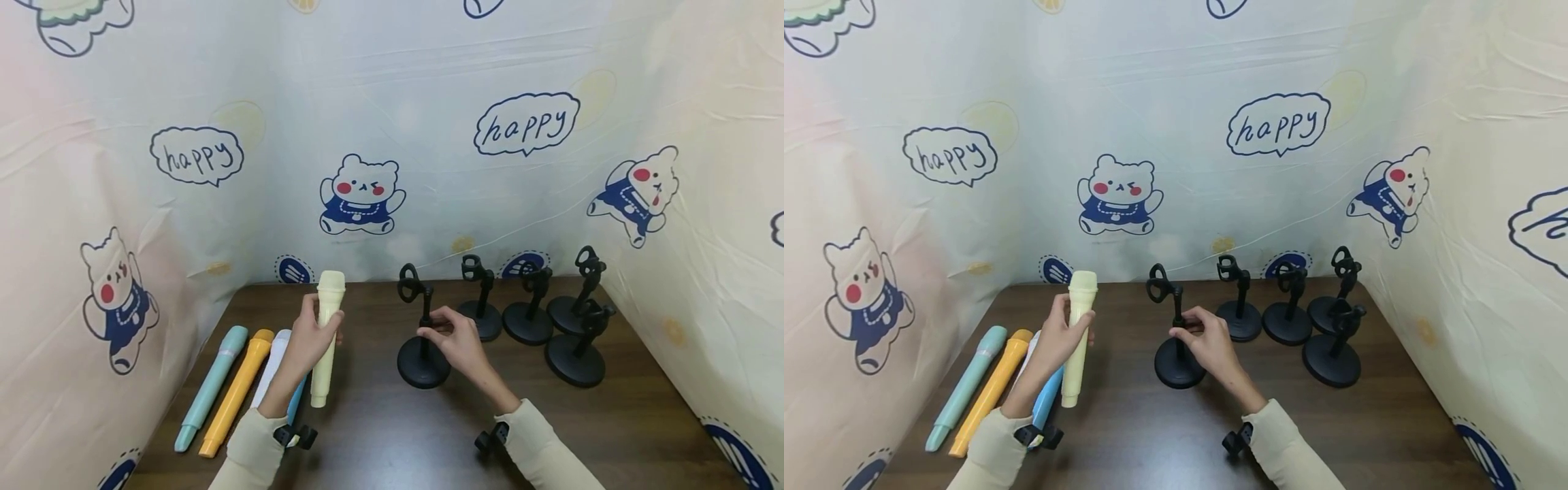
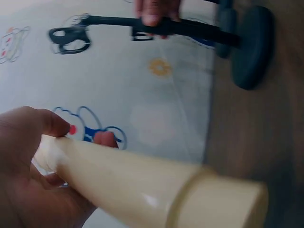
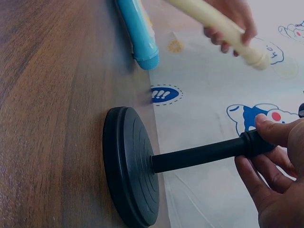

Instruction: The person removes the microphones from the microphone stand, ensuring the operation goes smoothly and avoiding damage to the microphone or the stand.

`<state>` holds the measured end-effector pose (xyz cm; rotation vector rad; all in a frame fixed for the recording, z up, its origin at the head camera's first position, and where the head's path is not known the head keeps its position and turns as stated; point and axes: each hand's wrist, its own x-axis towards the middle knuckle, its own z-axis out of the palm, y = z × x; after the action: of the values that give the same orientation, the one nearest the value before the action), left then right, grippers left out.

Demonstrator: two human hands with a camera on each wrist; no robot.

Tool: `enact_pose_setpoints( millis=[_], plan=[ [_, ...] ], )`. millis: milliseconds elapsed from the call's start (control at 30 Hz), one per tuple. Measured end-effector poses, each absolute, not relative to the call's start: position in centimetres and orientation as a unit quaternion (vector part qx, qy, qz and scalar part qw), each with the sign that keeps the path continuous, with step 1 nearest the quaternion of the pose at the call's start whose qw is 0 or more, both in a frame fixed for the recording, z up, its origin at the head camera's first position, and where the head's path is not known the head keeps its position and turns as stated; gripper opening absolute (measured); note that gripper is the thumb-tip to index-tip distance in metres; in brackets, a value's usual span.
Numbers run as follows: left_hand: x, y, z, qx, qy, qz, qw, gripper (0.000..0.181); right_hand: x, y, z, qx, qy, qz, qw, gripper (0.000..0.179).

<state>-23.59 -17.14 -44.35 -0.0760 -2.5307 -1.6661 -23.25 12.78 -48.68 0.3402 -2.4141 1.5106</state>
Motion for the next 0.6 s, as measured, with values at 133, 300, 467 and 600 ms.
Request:
enact_pose_setpoints(
  millis=[133,300,467,600],
  plan=[
    [-23.5,-17.4,-46.1,-0.01,-0.884,-0.464,0.059,0.059,-23.3,12.7,-48.7,0.116,-0.835,0.521,0.135,0.029],
    [-23.3,-17.8,-47.9,0.003,-0.942,-0.332,0.058,0.064,-23.3,12.7,-48.8,0.115,-0.835,0.521,0.134,0.028],
    [-23.1,-18.1,-49.5,0.002,-0.96,-0.276,0.053,0.064,-23.3,12.7,-48.7,0.118,-0.834,0.521,0.137,0.028],
    [-22.9,-18.0,-50.6,0.0,-0.969,-0.245,0.042,0.067,-23.3,12.8,-48.8,0.116,-0.837,0.517,0.137,0.029]
  ],
)
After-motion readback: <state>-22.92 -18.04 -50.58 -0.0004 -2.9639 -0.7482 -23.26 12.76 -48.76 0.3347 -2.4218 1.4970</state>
